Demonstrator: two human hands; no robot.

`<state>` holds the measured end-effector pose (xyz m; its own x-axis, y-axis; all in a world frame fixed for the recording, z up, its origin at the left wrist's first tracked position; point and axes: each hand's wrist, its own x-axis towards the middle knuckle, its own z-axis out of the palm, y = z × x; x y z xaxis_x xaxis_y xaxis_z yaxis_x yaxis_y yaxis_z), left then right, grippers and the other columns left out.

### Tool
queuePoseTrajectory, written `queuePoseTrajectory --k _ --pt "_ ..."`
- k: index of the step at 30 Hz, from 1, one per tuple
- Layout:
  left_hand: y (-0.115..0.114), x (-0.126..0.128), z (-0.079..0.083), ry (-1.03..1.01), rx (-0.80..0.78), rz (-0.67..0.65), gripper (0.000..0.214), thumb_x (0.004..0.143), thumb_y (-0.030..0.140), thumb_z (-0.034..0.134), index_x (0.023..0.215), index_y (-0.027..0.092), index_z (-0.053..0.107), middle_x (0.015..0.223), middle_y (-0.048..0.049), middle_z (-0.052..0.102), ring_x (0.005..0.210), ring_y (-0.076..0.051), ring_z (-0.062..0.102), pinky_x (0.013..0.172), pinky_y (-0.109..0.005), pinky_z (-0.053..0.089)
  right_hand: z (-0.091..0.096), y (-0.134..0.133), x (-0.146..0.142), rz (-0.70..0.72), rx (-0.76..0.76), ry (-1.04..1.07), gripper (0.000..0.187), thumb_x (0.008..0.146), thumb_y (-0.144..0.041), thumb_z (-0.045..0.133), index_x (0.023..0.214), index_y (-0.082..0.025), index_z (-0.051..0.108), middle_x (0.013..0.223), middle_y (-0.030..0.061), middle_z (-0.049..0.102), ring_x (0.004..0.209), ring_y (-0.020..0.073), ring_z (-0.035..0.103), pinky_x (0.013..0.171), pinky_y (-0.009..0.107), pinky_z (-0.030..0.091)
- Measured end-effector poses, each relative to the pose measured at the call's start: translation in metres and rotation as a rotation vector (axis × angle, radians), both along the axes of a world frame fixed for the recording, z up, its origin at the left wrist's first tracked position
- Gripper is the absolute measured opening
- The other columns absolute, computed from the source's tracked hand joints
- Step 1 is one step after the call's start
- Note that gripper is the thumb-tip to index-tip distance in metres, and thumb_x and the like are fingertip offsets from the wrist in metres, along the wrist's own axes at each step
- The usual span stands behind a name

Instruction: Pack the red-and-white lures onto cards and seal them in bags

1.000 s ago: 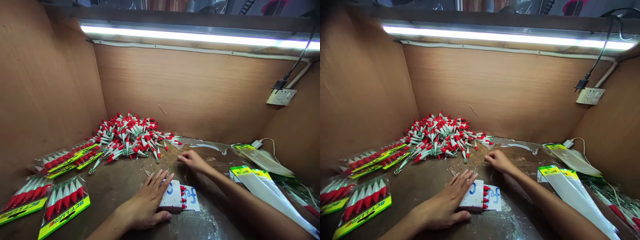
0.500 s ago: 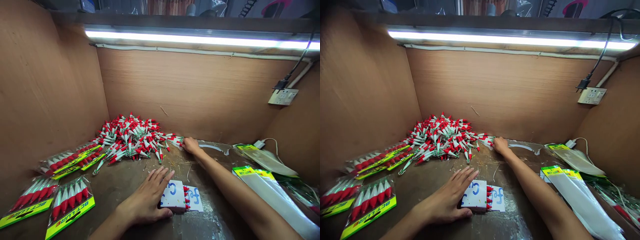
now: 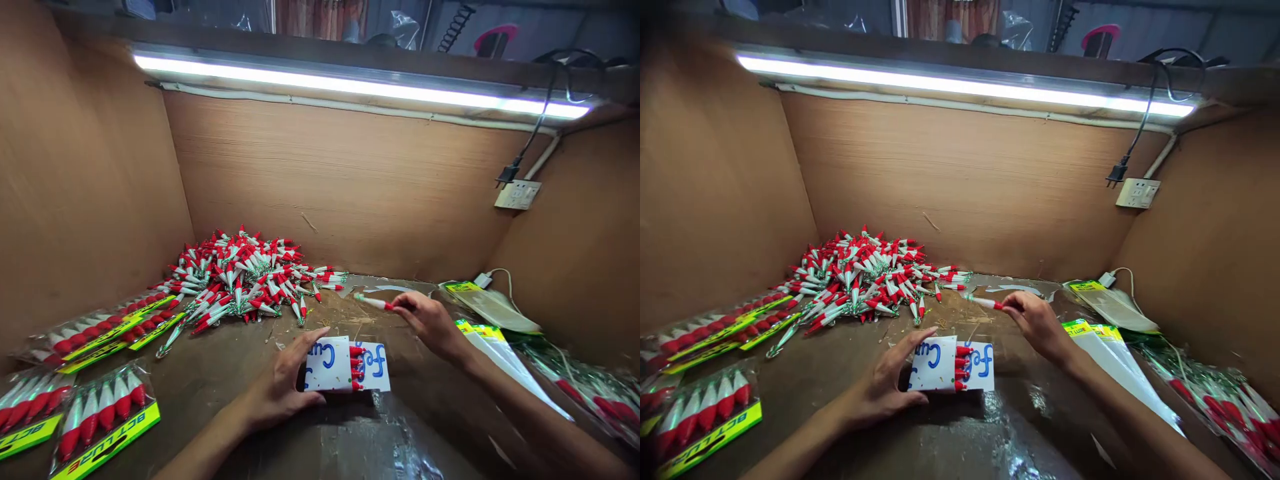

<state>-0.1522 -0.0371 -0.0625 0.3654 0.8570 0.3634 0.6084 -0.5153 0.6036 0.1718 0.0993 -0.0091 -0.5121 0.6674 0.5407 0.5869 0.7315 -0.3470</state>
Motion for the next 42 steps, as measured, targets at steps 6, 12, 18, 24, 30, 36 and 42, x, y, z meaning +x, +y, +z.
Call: queuePoseTrajectory --k 6,12,18,24,30,36,42 --pt "0.000 0.009 -0.005 0.014 -0.043 0.009 0.105 0.068 0.019 0.084 0.152 0.037 0.024 0.154 -0.0059 0.040 0.139 -0.032 0.041 0.117 -0.050 0.033 -0.015 -0.048 0.033 0.047 -0.060 -0.069 0.017 0.097 -0.030 0.053 0.088 -0.023 0.066 0.088 0.0066 0.068 0.082 0.0216 0.061 0.072 0.034 0.048" --pt "-0.003 0.015 -0.003 0.020 -0.043 0.002 0.109 0.066 0.018 0.085 0.153 0.037 0.022 0.154 -0.0069 0.041 0.138 -0.032 0.043 0.116 -0.050 0.034 -0.025 -0.059 0.031 0.060 -0.034 -0.111 0.016 0.099 -0.029 0.052 0.093 -0.022 0.064 0.090 0.0070 0.067 0.084 0.0220 0.057 0.073 0.035 0.047" --pt "-0.005 0.017 0.001 0.016 -0.059 -0.006 0.110 0.064 0.016 0.086 0.152 0.038 0.023 0.154 -0.0065 0.041 0.137 -0.032 0.044 0.115 -0.049 0.035 -0.024 -0.066 0.024 0.048 0.007 -0.174 0.013 0.098 -0.025 0.053 0.090 -0.021 0.063 0.090 0.0066 0.066 0.083 0.0218 0.056 0.072 0.035 0.046" --pt "-0.005 0.015 -0.001 -0.026 -0.077 -0.018 0.113 0.061 0.015 0.088 0.152 0.038 0.024 0.153 -0.0057 0.042 0.137 -0.031 0.044 0.115 -0.046 0.035 -0.021 -0.068 0.018 0.064 -0.075 -0.153 0.013 0.098 -0.023 0.053 0.091 -0.021 0.064 0.090 0.0043 0.067 0.084 0.0202 0.058 0.073 0.032 0.045" --pt "-0.004 0.012 -0.004 -0.072 -0.093 -0.064 0.116 0.062 0.021 0.091 0.153 0.039 0.022 0.151 -0.0063 0.044 0.134 -0.031 0.047 0.114 -0.046 0.035 -0.020 -0.064 0.015 0.065 -0.236 -0.089 0.017 0.098 -0.031 0.055 0.096 -0.023 0.070 0.092 0.0025 0.070 0.085 0.0188 0.062 0.074 0.030 0.046" --pt "-0.004 0.012 -0.005 -0.096 -0.114 -0.080 0.116 0.061 0.024 0.091 0.154 0.037 0.022 0.145 -0.0081 0.050 0.131 -0.032 0.049 0.113 -0.048 0.037 -0.020 -0.065 0.015 0.068 -0.273 -0.060 0.017 0.097 -0.032 0.056 0.096 -0.024 0.071 0.093 0.0013 0.071 0.085 0.0178 0.064 0.075 0.029 0.046" --pt "-0.004 0.013 -0.005 -0.096 -0.136 -0.088 0.117 0.061 0.027 0.092 0.154 0.038 0.020 0.143 -0.0064 0.051 0.130 -0.031 0.050 0.113 -0.047 0.037 -0.023 -0.065 0.018 0.066 -0.272 -0.069 0.016 0.097 -0.031 0.057 0.095 -0.023 0.071 0.092 0.0016 0.071 0.085 0.0181 0.063 0.074 0.029 0.045"
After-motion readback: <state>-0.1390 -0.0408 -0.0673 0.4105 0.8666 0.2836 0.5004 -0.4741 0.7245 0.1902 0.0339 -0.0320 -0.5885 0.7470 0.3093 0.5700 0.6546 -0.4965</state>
